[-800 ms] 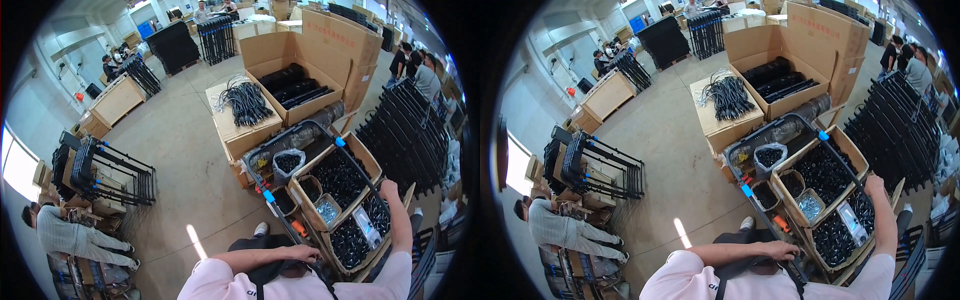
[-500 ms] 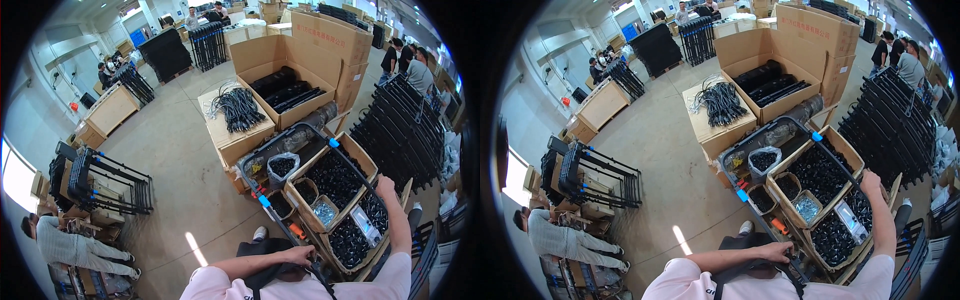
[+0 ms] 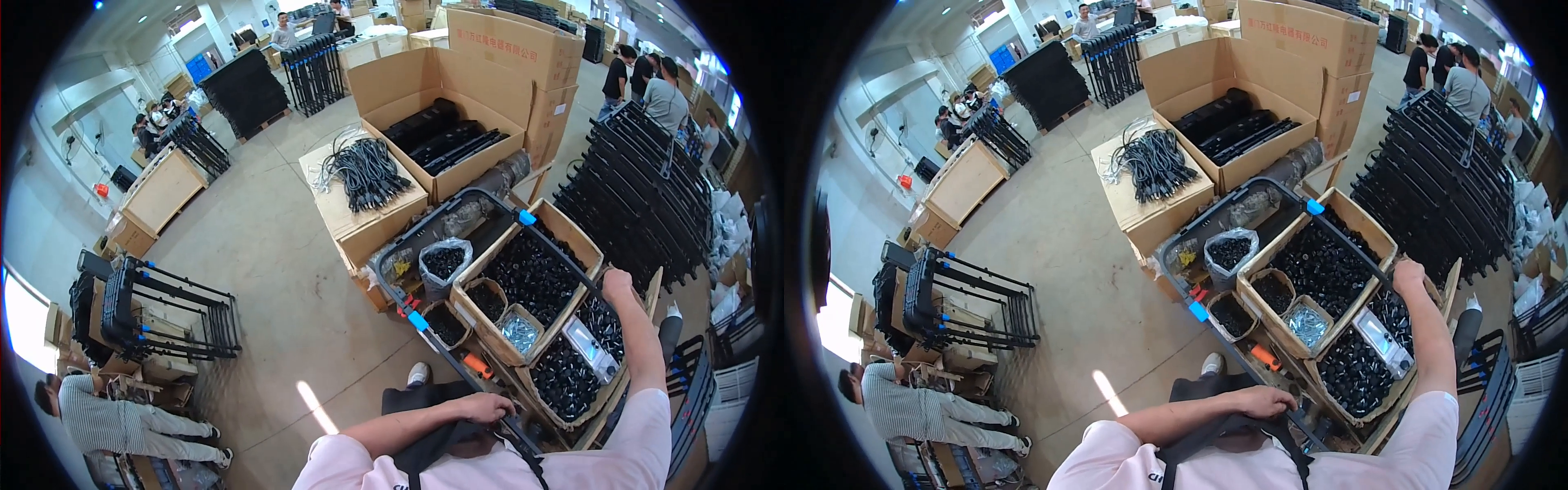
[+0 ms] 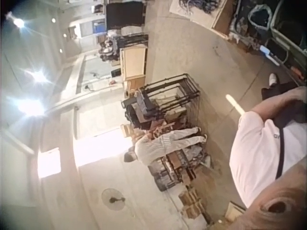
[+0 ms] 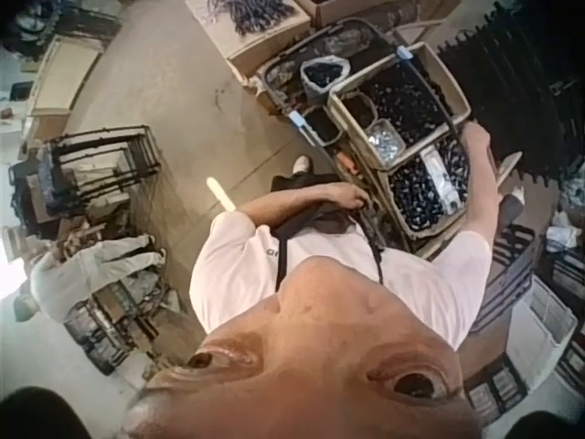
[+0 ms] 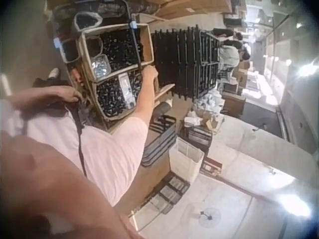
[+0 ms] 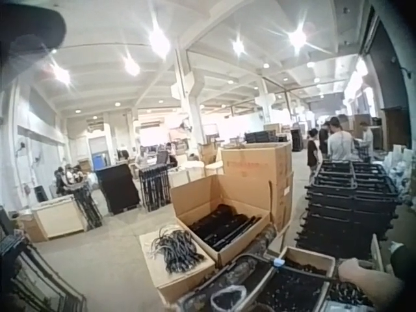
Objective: Assemble metal frames by attaching plastic housings and securing components with an electric screwdriver.
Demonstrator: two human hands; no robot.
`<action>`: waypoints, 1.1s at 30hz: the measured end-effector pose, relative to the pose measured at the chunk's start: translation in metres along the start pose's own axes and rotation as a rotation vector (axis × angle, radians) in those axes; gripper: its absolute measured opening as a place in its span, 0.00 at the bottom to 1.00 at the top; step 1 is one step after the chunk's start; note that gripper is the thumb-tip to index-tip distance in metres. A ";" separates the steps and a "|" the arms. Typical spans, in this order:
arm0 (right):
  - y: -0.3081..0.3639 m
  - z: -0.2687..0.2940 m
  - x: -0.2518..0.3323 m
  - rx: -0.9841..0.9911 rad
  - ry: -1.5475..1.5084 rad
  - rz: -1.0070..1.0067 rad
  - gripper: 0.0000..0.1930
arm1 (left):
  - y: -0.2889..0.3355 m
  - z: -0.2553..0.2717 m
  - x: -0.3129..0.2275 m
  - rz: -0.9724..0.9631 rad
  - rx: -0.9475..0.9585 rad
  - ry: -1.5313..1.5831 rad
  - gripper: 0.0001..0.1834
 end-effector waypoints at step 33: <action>-0.007 -0.008 -0.001 0.023 -0.005 0.013 0.10 | -0.012 -0.002 0.005 0.057 0.073 0.153 0.14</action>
Point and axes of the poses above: each hand's wrist, its own y-axis away from the middle knuckle, its own z-axis out of the back of the hand, x = y × z, the point moved 3 cm from there along -y, towards the middle knuckle, and after that the axes turned 12 degrees about z, right-handed, at the moved point
